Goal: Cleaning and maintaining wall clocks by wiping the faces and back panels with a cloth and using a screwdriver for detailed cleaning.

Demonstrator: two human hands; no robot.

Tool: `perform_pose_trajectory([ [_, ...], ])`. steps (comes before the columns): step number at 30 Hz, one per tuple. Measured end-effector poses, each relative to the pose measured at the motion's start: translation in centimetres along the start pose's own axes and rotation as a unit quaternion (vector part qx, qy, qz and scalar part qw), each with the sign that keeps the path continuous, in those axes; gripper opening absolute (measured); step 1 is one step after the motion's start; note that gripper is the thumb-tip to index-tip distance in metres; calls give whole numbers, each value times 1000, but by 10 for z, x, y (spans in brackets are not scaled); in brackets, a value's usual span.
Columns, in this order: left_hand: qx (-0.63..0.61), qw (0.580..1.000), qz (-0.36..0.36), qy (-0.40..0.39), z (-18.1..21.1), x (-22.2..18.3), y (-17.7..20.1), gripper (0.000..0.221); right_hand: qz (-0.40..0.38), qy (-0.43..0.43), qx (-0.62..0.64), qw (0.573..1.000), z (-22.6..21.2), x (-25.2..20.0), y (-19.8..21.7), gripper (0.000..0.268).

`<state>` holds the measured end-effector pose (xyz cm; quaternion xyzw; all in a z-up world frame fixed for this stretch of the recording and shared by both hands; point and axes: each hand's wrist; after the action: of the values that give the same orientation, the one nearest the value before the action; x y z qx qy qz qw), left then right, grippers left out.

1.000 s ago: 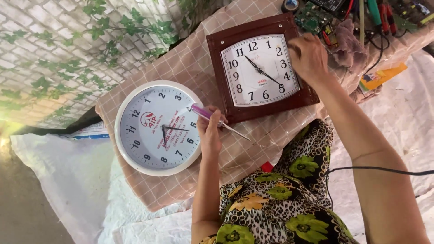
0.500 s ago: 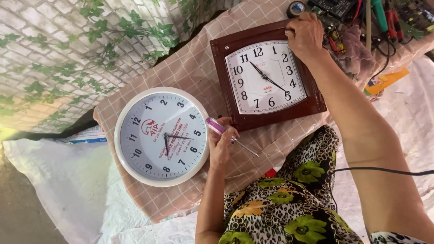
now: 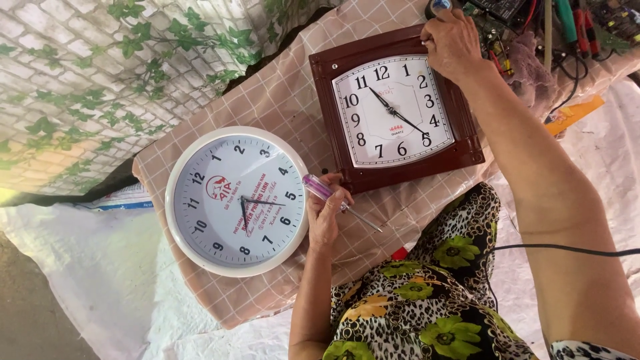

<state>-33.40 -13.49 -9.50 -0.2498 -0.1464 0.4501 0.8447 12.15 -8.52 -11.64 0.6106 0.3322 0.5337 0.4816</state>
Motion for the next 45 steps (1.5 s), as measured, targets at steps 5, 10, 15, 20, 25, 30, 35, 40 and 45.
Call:
perform_pose_trajectory([
  [5, 21, 999, 8, 22, 5, -1, -3, 43, -17, -2, 34, 999, 6, 0, -7, 24],
  [10, 10, 1000, 8, 16, 3, -1, -1, 40, -69, -37, 37, 996, -5, 6, 5, 15],
  [15, 9, 1000, 2, 0, 2, -1, -2, 39, -133, -65, 48, 988, -13, 19, 26, 14],
  [20, -4, 1000, 10, -1, -2, -1, -1, 40, -135, -49, 75, 987, -2, 21, 20, 14],
  [25, -31, 999, 11, -11, -5, 0, 1, 37, -142, -40, 80, 986, 11, 17, 2, 6],
  [30, -25, 1000, 13, -9, -8, 0, 3, 37, -140, -54, 81, 985, 0, 18, 13, 13],
  [35, -24, 1000, 9, 5, -1, 0, -1, 40, -149, -57, 79, 984, 4, 25, 2, 13],
  [40, 34, 999, 2, 9, 7, 0, -4, 41, -195, -141, 114, 964, -22, 31, 40, 14],
  [45, -19, 1000, 3, 2, -3, 0, 0, 38, -163, -190, 197, 948, -26, 27, 56, 18],
])
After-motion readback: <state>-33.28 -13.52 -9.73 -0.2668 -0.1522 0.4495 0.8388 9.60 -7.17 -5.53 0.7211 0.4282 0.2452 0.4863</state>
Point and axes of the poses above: each hand's wrist, its own x-axis towards the middle knuckle, its own y-axis out of the back of the hand, z = x × y, and after that the axes turned 9 degrees about -x, right-handed
